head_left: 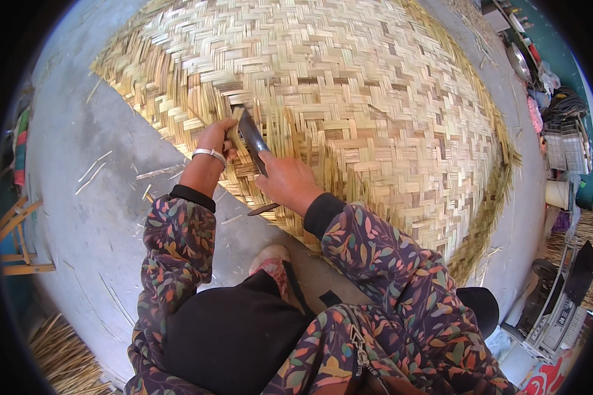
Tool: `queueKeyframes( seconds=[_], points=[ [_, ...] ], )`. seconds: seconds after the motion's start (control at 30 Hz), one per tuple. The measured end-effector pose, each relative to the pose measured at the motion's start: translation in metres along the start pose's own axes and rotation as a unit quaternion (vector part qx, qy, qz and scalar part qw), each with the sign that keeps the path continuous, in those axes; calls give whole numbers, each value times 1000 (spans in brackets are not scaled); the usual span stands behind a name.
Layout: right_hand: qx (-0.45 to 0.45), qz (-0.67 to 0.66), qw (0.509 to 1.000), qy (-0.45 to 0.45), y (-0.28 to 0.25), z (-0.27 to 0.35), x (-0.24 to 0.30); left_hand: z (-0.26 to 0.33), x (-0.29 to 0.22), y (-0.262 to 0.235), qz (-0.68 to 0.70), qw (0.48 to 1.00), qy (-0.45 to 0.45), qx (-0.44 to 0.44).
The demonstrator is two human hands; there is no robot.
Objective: The person uses a curved metal tool to press and trim the edges of a large woven mat on the floor. They repeatedly tap and adjust the mat's perimeter, occasionally using their hands to align the strands.
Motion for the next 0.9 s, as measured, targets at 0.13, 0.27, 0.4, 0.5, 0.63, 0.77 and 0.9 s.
queueKeyframes(
  seconds=[0.13,0.27,0.4,0.5,0.63,0.77,0.9],
  points=[
    [-8,9,1000,-12,-2,2,1,-10,4,3,-20,998,1,-51],
    [-13,16,999,-33,-4,3,0,-22,0,2,-114,991,66,16],
    [-20,22,999,-32,-5,2,-1,-17,-5,-15,-254,955,106,114],
    [-24,30,998,-47,-7,8,4,-10,-19,-18,-437,858,248,106],
    [15,62,997,-38,-21,39,-12,-7,-20,-8,-604,744,279,67],
    [106,45,993,-27,-47,85,-59,-7,-19,-2,-652,706,266,75],
    [174,-177,969,-17,-83,93,-78,-4,-23,5,-589,738,324,64]
  ],
)
Point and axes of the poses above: each hand's wrist, its own z-axis away from the middle knuckle, its own y-axis out of the palm, x = y × z, the point moved 5 cm from there along -z, towards the middle knuckle, and after that the axes turned 15 degrees about y, right-handed, at the moved point
